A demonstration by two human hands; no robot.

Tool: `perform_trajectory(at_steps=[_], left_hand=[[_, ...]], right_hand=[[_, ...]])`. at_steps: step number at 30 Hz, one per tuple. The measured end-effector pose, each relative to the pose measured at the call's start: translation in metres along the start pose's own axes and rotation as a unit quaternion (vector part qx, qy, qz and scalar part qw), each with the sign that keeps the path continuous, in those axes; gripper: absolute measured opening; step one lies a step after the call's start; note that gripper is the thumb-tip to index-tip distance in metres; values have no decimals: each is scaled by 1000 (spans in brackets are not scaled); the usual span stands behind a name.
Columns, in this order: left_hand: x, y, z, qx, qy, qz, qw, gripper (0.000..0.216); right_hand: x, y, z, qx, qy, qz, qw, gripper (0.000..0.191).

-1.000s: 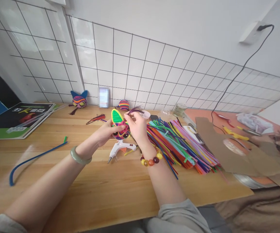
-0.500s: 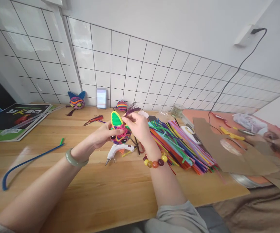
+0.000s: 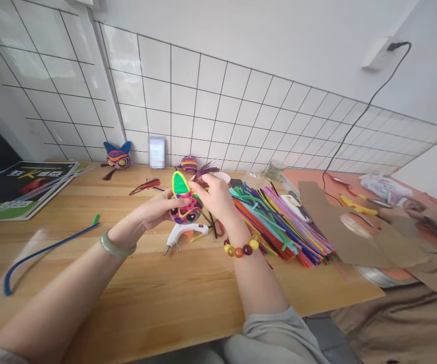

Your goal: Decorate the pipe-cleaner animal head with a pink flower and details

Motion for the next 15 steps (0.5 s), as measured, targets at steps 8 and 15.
perform_trajectory(at_steps=[8,15], left_hand=[[-5,-15,-3,29,-4,12,1000,41],[-3,-14,-6,0,-45,-9,999,46]], right_hand=[[-2,-2,-2,-42,-34,43,998,24],[-1,0,1,87,-35,16,995,29]])
Point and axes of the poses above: each hand's wrist, its own x-axis away from the middle knuckle, its own y-axis out of the palm, z = x × y, the point moved 6 cm from there along -x, towards the middle knuckle, and after that the axes turned 6 degrees about -z, right-handed, at the moved point
